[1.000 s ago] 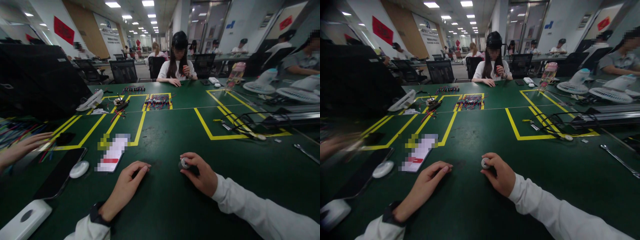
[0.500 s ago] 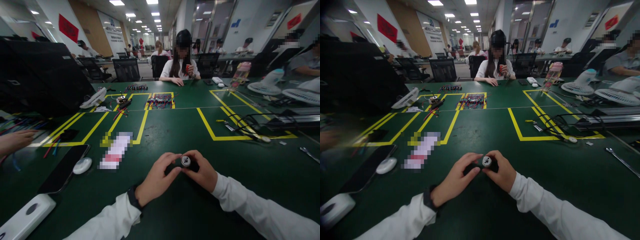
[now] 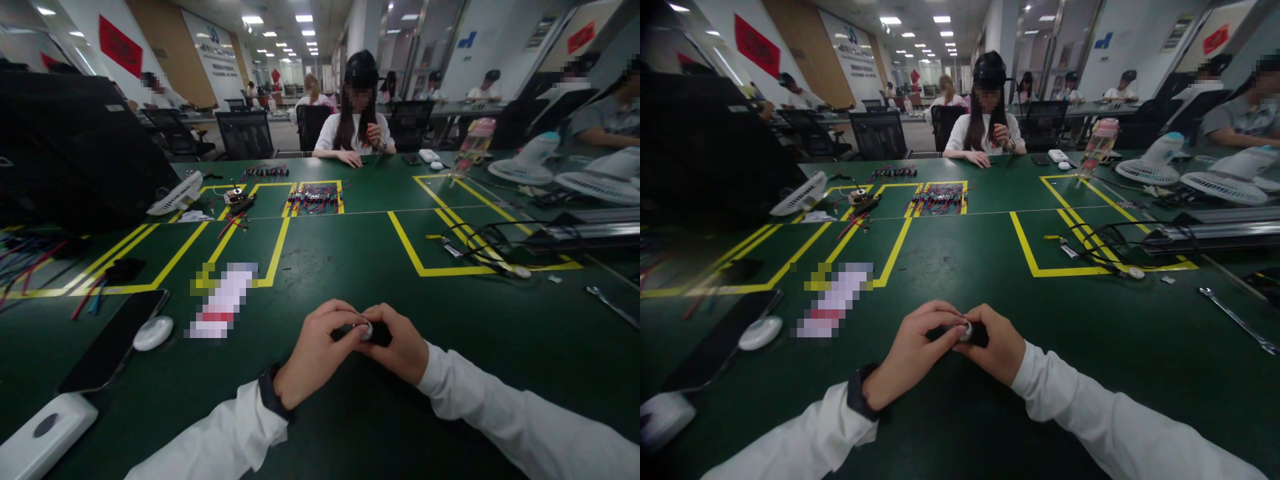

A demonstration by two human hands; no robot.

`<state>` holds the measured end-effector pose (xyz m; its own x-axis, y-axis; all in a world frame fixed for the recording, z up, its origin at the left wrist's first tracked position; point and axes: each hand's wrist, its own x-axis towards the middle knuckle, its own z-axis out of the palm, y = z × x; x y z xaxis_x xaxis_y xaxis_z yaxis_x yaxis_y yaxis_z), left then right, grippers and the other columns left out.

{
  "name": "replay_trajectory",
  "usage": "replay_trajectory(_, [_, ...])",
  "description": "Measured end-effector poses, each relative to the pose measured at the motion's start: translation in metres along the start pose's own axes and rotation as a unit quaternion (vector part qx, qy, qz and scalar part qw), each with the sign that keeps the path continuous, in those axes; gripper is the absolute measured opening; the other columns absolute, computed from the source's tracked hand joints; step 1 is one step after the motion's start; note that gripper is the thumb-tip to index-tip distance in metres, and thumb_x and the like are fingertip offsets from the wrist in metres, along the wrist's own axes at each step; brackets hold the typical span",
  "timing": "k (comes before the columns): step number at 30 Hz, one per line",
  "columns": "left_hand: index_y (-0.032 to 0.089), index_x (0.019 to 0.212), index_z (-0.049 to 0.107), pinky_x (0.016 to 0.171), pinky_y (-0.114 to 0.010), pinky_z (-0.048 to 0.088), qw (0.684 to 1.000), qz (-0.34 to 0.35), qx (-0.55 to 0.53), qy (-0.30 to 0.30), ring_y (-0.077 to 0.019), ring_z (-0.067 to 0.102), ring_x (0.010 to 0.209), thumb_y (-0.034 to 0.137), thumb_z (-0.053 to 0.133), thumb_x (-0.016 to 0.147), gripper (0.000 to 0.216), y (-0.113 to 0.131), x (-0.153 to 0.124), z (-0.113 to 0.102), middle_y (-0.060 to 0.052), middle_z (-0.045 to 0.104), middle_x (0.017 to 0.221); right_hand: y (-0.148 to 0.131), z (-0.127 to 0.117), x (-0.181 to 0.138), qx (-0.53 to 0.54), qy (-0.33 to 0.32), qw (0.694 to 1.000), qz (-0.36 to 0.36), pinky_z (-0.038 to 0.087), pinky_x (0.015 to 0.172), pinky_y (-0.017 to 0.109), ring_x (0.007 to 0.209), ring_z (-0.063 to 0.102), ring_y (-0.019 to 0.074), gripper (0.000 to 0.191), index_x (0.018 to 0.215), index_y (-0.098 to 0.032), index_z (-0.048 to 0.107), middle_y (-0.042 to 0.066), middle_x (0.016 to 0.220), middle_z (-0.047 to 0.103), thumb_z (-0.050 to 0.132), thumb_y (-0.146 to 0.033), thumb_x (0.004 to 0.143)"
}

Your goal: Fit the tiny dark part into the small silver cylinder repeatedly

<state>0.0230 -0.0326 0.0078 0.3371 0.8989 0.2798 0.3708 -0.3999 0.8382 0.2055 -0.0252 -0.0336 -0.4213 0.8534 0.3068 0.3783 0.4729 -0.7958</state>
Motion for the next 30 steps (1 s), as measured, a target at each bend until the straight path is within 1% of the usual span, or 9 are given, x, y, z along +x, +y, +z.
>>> replay_trajectory(3, [0.023, 0.090, 0.072, 0.077, -0.030, 0.051, 1.000, 0.004, -0.005, 0.012, -0.0176, 0.061, 0.086, 0.020, 0.062, 0.085, 0.012, 0.002, -0.003, -0.004, -0.003, 0.065, 0.091, 0.001, 0.000, -0.002, -0.004, -0.006, 1.000, -0.005, 0.048, 0.074, 0.023, 0.086, 0.054, 0.0112, 0.038, 0.101, -0.015, 0.051, 0.004, 0.095, 0.054, 0.071, -0.034, 0.074])
replay_trajectory(6, [0.022, 0.089, 0.070, 0.079, -0.032, 0.050, 0.997, -0.003, -0.001, 0.078, -0.0187, 0.061, 0.088, 0.023, 0.059, 0.087, 0.011, -0.004, -0.006, -0.014, -0.004, 0.065, 0.091, 0.003, -0.003, -0.004, -0.006, -0.017, 1.000, -0.010, 0.048, 0.077, 0.025, 0.088, 0.054, 0.0121, 0.040, 0.101, -0.015, 0.051, 0.005, 0.098, 0.054, 0.071, -0.036, 0.074])
replay_trajectory(8, [0.023, 0.092, 0.070, 0.082, -0.034, 0.049, 0.995, -0.015, 0.027, 0.092, -0.0197, 0.061, 0.091, 0.025, 0.058, 0.088, 0.013, -0.014, -0.010, -0.023, -0.004, 0.064, 0.095, 0.004, -0.006, -0.005, -0.007, -0.024, 1.000, -0.011, 0.048, 0.081, 0.026, 0.091, 0.054, 0.0126, 0.041, 0.104, -0.015, 0.050, 0.006, 0.101, 0.053, 0.071, -0.036, 0.075])
replay_trajectory(11, [0.028, 0.090, 0.073, 0.088, -0.040, 0.045, 0.993, -0.013, 0.118, 0.017, -0.0231, 0.057, 0.102, 0.025, 0.064, 0.084, 0.011, -0.033, -0.019, -0.034, -0.004, 0.063, 0.106, 0.005, -0.008, -0.006, -0.006, -0.030, 0.999, -0.015, 0.048, 0.084, 0.026, 0.094, 0.054, 0.0125, 0.041, 0.106, -0.016, 0.049, 0.006, 0.103, 0.053, 0.070, -0.035, 0.076])
replay_trajectory(14, [0.035, 0.089, 0.074, 0.093, -0.045, 0.040, 0.978, 0.004, 0.201, -0.050, -0.0263, 0.051, 0.110, 0.027, 0.068, 0.080, 0.013, -0.045, -0.025, -0.037, -0.001, 0.061, 0.116, 0.006, -0.008, -0.006, -0.002, -0.031, 0.999, -0.018, 0.047, 0.086, 0.027, 0.095, 0.053, 0.0126, 0.041, 0.105, -0.016, 0.048, 0.006, 0.104, 0.052, 0.070, -0.035, 0.076])
replay_trajectory(19, [0.038, 0.095, 0.073, 0.093, -0.045, 0.037, 0.971, 0.014, 0.232, -0.060, -0.0261, 0.048, 0.113, 0.028, 0.067, 0.082, 0.017, -0.047, -0.026, -0.036, 0.001, 0.061, 0.121, 0.006, -0.007, -0.005, 0.000, -0.029, 0.999, -0.019, 0.047, 0.086, 0.026, 0.095, 0.053, 0.0115, 0.041, 0.106, -0.016, 0.047, 0.005, 0.103, 0.052, 0.070, -0.034, 0.076])
replay_trajectory(25, [0.039, 0.106, 0.068, 0.095, -0.046, 0.036, 0.971, 0.015, 0.227, -0.069, -0.0257, 0.048, 0.115, 0.028, 0.065, 0.084, 0.025, -0.048, -0.027, -0.038, 0.001, 0.060, 0.123, -0.002, -0.008, -0.007, -0.025, -0.033, 0.999, -0.007, 0.049, 0.081, 0.022, 0.093, 0.054, 0.0101, 0.041, 0.109, -0.019, 0.048, 0.003, 0.102, 0.053, 0.069, -0.033, 0.077])
replay_trajectory(27, [0.037, 0.110, 0.067, 0.097, -0.046, 0.037, 0.976, 0.010, 0.207, -0.071, -0.0250, 0.048, 0.115, 0.028, 0.064, 0.085, 0.027, -0.050, -0.028, -0.040, 0.000, 0.060, 0.123, 0.001, -0.013, -0.009, -0.043, -0.003, 0.999, -0.014, 0.050, 0.083, 0.023, 0.093, 0.054, 0.0102, 0.039, 0.111, -0.018, 0.048, 0.004, 0.104, 0.053, 0.066, -0.032, 0.079])
replay_trajectory(30, [0.034, 0.114, 0.064, 0.098, -0.043, 0.039, 0.986, -0.008, 0.155, -0.067, -0.0232, 0.050, 0.115, 0.026, 0.062, 0.086, 0.029, -0.050, -0.031, -0.045, -0.002, 0.060, 0.122, 0.022, -0.036, -0.015, -0.098, 0.106, 0.990, 0.005, 0.050, 0.086, 0.025, 0.096, 0.055, 0.0123, 0.041, 0.111, -0.016, 0.047, 0.006, 0.107, 0.053, 0.063, -0.037, 0.080])
